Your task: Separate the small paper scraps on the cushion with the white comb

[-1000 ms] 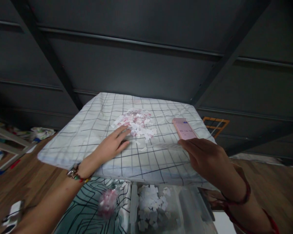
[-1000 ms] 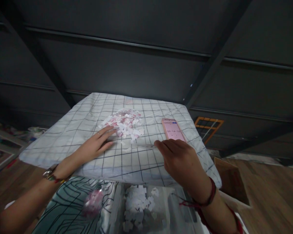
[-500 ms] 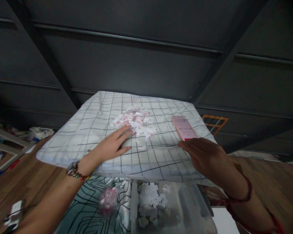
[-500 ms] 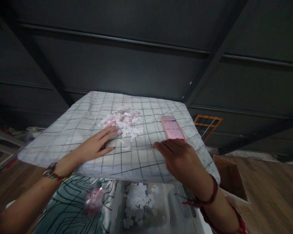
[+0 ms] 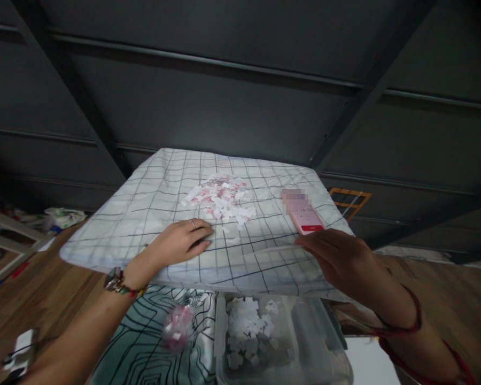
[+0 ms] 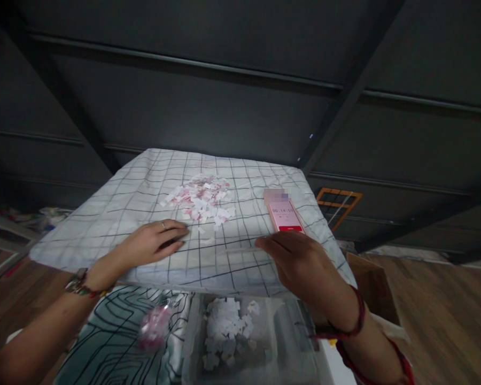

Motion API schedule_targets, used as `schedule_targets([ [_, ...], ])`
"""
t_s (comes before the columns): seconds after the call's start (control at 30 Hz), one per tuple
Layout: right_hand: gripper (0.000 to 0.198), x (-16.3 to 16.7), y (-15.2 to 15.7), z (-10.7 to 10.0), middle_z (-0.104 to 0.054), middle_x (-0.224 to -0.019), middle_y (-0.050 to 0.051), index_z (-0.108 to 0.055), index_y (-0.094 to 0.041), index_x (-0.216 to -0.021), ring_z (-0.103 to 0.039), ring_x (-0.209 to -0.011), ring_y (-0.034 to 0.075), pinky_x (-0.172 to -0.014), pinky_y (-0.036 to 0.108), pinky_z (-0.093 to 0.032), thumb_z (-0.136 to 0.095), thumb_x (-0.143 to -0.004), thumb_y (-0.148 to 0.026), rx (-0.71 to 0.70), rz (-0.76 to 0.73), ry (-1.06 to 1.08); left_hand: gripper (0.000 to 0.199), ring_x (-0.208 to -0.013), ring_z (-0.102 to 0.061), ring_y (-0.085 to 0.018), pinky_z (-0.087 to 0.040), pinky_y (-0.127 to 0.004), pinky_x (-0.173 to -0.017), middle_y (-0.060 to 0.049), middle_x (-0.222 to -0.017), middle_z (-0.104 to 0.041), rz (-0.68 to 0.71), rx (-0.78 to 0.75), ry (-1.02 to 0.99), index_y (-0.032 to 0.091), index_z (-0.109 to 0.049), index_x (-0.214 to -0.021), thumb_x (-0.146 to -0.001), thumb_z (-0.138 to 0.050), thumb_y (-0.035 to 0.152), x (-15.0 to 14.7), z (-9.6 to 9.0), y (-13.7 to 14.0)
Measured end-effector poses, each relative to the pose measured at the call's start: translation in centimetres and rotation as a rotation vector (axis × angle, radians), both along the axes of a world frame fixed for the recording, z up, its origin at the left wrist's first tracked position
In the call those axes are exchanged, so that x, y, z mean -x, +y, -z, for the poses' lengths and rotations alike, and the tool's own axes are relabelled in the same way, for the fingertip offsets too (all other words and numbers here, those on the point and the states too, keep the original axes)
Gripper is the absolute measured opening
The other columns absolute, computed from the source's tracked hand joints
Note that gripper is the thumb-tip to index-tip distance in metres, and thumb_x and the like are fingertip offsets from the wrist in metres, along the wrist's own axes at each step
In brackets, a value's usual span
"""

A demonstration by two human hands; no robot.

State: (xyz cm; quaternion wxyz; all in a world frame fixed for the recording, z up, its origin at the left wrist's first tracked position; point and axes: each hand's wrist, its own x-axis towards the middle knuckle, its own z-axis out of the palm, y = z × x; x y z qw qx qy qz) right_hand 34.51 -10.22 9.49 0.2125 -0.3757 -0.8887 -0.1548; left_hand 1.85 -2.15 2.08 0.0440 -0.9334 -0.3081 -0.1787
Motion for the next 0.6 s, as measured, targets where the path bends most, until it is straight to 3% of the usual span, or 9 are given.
schedule_targets([
  [0.6, 0.031, -1.6, -2.5, -1.0, -0.067, -0.079, 0.003, -0.060, -0.018, -0.096, -0.062, -0.069, 0.013, -0.061, 0.024, -0.051, -0.041, -0.080, -0.001, 0.068, 0.007, 0.010, 0.029, -0.087, -0.063, -0.016, -0.053, -0.029, -0.077, -0.007, -0.097, -0.066, 0.015, -0.019, -0.038, 0.017, -0.065, -0.099, -0.091, -0.038, 0.027, -0.1, 0.0, 0.4],
])
